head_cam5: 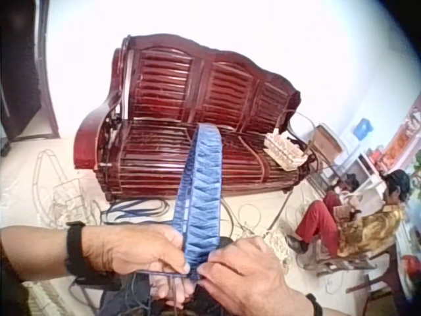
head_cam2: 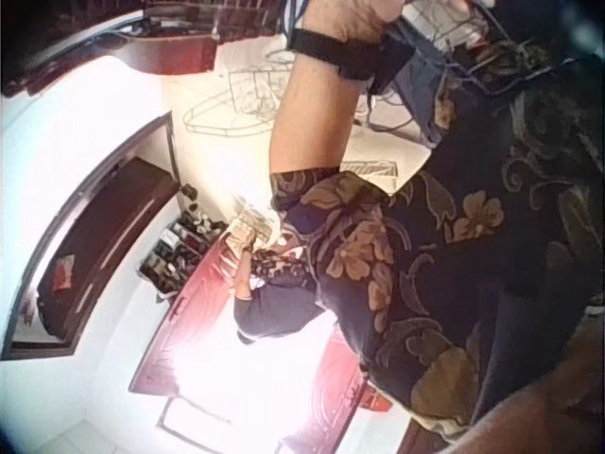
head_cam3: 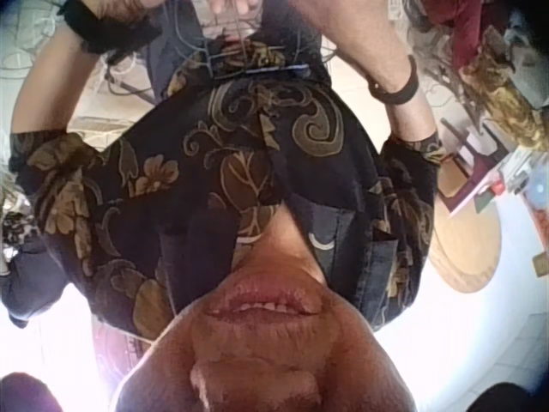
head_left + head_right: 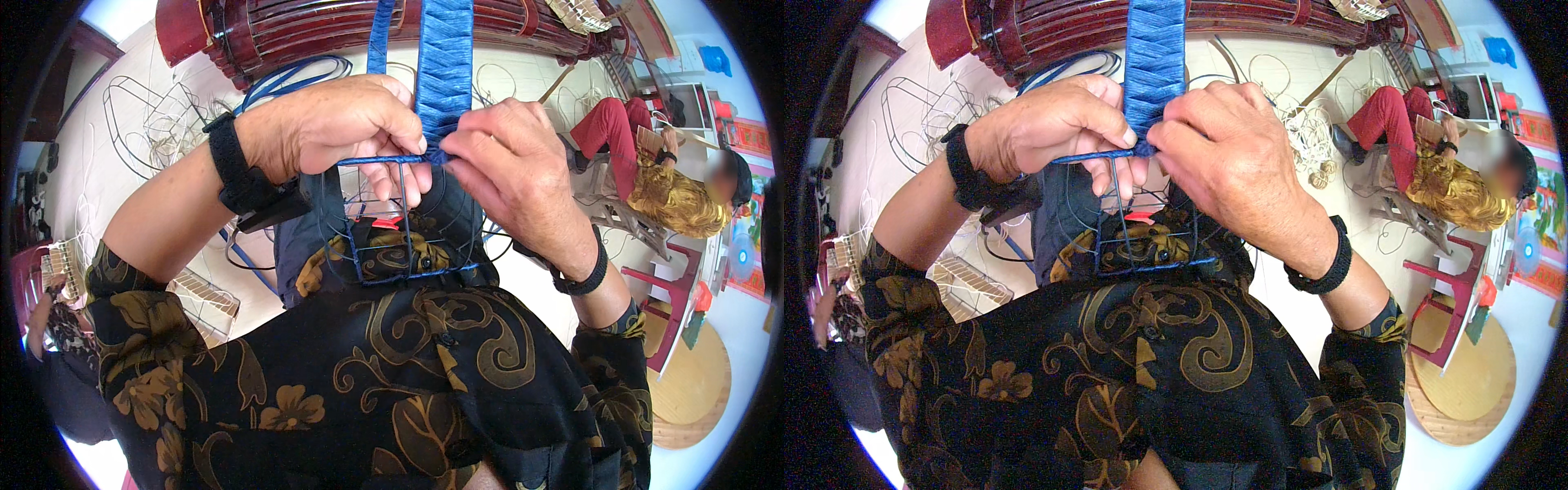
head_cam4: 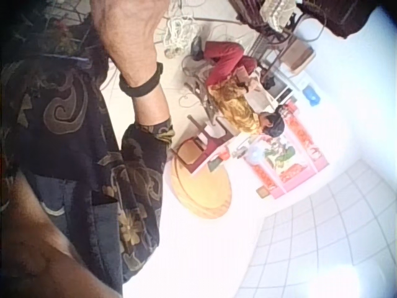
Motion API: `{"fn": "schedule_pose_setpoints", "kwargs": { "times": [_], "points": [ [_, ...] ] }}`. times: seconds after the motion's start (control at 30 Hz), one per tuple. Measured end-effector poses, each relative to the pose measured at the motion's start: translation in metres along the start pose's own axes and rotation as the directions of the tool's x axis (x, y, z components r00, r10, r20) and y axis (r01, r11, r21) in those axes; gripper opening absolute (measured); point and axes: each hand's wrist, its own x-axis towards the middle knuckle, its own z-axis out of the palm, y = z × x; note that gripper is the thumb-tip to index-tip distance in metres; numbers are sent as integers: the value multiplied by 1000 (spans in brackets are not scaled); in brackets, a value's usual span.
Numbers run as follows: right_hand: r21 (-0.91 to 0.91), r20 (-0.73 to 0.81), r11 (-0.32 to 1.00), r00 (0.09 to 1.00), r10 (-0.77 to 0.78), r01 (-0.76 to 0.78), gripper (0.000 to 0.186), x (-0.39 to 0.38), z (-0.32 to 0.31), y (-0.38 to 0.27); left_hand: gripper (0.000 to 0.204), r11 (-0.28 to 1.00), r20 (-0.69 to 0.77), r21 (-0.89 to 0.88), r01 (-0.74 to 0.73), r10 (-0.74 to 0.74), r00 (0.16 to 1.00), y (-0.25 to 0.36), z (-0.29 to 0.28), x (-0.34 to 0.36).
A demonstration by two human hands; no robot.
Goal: The person weaves a basket by wrapping blue plastic strips around a wire frame by hand.
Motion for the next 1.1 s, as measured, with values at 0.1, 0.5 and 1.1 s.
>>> {"fn": "schedule_pose_setpoints", "kwargs": {
  "times": [0.1, 0.5, 1.1],
  "points": [
    [-70, -39, 996, 997, -65, 62, 27, -1, 5, 0, 26, 999, -10, 33, -7, 7, 1000, 0, 0, -1],
    [-131, -263, 975, 942, -206, 177, 18, -8, 10, 7, 9, 384, -274, 919, -84, 778, 565, -2, 38, -21],
    [389, -2, 913, 991, 133, -121, 23, -26, -9, 20, 16, 984, -200, 167, -68, 101, 975, 25, 66, -19]
  ]
}}
